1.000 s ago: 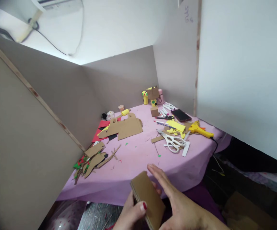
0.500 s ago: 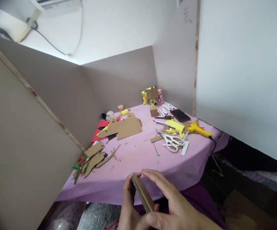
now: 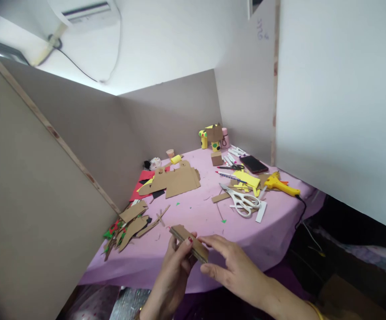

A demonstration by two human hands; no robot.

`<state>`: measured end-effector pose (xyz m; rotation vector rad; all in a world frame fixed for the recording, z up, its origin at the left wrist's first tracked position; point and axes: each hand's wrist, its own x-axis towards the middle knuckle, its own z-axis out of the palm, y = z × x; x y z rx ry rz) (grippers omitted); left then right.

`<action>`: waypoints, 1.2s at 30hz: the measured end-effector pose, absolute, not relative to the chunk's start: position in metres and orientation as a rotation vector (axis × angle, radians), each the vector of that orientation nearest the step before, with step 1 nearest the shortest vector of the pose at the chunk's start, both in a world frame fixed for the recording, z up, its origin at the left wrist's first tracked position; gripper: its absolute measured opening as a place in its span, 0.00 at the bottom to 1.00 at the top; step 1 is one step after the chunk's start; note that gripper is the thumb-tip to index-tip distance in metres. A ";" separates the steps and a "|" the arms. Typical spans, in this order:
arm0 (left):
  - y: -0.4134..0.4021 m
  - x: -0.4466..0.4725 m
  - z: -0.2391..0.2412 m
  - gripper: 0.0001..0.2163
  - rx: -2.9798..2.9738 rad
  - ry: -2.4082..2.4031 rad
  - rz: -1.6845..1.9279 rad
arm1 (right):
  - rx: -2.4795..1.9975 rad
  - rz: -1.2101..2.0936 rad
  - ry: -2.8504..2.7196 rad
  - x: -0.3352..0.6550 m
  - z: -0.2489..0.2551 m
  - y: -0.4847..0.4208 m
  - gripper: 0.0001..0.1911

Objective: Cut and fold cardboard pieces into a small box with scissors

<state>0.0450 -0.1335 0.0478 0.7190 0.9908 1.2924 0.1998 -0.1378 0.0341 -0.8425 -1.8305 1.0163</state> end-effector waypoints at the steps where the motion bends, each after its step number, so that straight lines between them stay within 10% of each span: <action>1: -0.125 0.043 0.051 0.16 0.713 0.948 1.262 | -0.823 1.003 -1.873 0.198 0.038 -0.129 0.24; 7: -0.060 0.013 0.063 0.16 0.689 0.828 0.919 | -0.882 1.002 -1.887 0.196 0.049 -0.065 0.28; 14: -0.008 0.001 0.050 0.18 0.793 0.888 0.756 | -0.859 1.024 -1.973 0.178 0.037 0.001 0.64; 22: 0.047 0.004 0.058 0.31 1.367 1.146 0.831 | -0.824 1.183 -1.611 0.159 0.031 0.047 0.53; 36: 0.132 -0.044 0.016 0.19 2.058 1.920 0.855 | -0.786 1.817 -1.014 0.151 -0.051 0.091 0.43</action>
